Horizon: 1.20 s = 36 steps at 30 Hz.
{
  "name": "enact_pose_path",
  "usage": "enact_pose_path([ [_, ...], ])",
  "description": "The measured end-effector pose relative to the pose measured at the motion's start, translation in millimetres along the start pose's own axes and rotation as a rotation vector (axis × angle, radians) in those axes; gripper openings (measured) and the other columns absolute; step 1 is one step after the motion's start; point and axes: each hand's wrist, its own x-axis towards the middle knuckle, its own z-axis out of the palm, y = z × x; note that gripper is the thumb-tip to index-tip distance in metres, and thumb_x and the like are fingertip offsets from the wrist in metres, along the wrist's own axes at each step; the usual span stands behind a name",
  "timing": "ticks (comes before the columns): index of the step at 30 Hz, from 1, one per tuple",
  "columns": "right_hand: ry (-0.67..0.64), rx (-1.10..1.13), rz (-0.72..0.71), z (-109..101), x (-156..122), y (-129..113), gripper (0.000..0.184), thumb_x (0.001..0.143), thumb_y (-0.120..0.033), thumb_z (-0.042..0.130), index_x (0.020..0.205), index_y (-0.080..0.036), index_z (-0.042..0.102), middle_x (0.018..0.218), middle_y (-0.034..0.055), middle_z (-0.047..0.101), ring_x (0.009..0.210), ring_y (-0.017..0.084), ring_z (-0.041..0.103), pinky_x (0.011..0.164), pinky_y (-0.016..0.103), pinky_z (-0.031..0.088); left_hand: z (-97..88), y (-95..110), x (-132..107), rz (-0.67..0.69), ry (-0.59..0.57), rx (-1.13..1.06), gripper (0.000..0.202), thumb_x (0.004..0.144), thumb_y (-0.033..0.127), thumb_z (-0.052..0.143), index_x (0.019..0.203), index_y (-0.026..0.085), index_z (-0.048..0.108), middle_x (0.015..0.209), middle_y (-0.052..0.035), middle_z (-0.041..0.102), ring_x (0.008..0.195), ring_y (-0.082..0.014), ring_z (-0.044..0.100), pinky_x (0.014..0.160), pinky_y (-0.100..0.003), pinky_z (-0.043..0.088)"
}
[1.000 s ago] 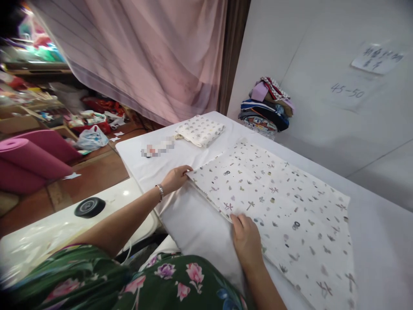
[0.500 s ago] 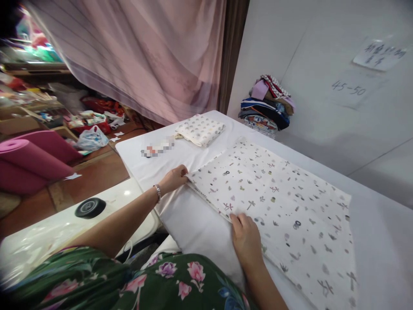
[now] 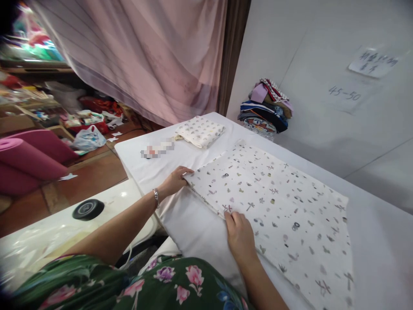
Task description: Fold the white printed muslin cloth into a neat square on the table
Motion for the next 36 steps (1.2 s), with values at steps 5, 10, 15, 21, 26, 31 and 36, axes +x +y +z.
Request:
enact_pose_path([
  [5,-0.028,-0.003,-0.009,0,2,-1,0.029,0.088,-0.014,0.039,0.108,-0.017,0.060,0.086,0.0088,0.057,0.082,0.020,0.050,0.069,0.030,0.041,4.6,-1,-1,0.026,-0.042,0.128,0.037,0.060,0.004,0.045,0.084,0.022,0.067,0.111,-0.0010,0.054,0.088,-0.0160,0.057,0.081,-0.027,0.047],
  [10,-0.032,0.002,0.001,-3,3,-3,0.027,0.088,-0.015,0.042,0.108,-0.016,0.060,0.087,0.0090,0.057,0.082,0.020,0.050,0.071,0.030,0.041,2.3,0,-7,0.087,-0.066,0.307,0.029,0.070,0.012,0.045,0.086,0.022,0.067,0.118,-0.0010,0.053,0.089,-0.0165,0.059,0.082,-0.028,0.046],
  [15,-0.014,0.016,0.017,0,0,-5,0.027,0.088,-0.016,0.042,0.110,-0.015,0.059,0.090,0.0097,0.057,0.083,0.020,0.051,0.073,0.031,0.042,-9.0,-2,-15,0.321,-0.052,0.502,0.035,0.076,0.015,0.048,0.107,0.026,0.061,0.135,-0.0035,0.041,0.113,-0.0237,0.048,0.092,-0.037,0.041],
  [21,0.052,0.025,0.026,7,-5,-4,0.035,0.090,-0.015,0.039,0.123,-0.016,0.051,0.103,0.0113,0.057,0.090,0.021,0.051,0.077,0.032,0.043,-2.3,7,-16,0.678,-0.155,0.553,0.035,0.082,0.011,0.046,0.113,0.022,0.055,0.129,-0.0079,0.049,0.119,-0.0225,0.042,0.100,-0.040,0.032],
  [26,0.072,0.043,0.003,8,-5,-3,0.035,0.090,-0.016,0.037,0.122,-0.012,0.051,0.100,0.0121,0.057,0.090,0.021,0.051,0.077,0.033,0.044,13.3,14,-13,0.879,-0.164,0.529,0.024,0.082,0.012,0.047,0.103,0.017,0.056,0.108,-0.0074,0.060,0.101,-0.0193,0.051,0.093,-0.035,0.037],
  [31,0.080,0.059,-0.002,7,-3,-3,0.032,0.091,-0.019,0.036,0.116,-0.012,0.054,0.095,0.0119,0.059,0.086,0.021,0.051,0.075,0.034,0.044,27.4,18,-11,1.038,-0.114,0.501,0.019,0.085,0.012,0.041,0.097,0.016,0.055,0.100,-0.0056,0.063,0.095,-0.0173,0.053,0.088,-0.033,0.040],
  [36,0.074,0.067,0.013,6,-3,-4,0.030,0.091,-0.018,0.037,0.113,-0.011,0.055,0.095,0.0113,0.059,0.086,0.021,0.051,0.075,0.034,0.043,38.1,22,-10,1.105,-0.104,0.489,0.016,0.087,0.013,0.039,0.089,0.016,0.054,0.096,-0.0062,0.063,0.090,-0.0167,0.054,0.085,-0.033,0.041],
])
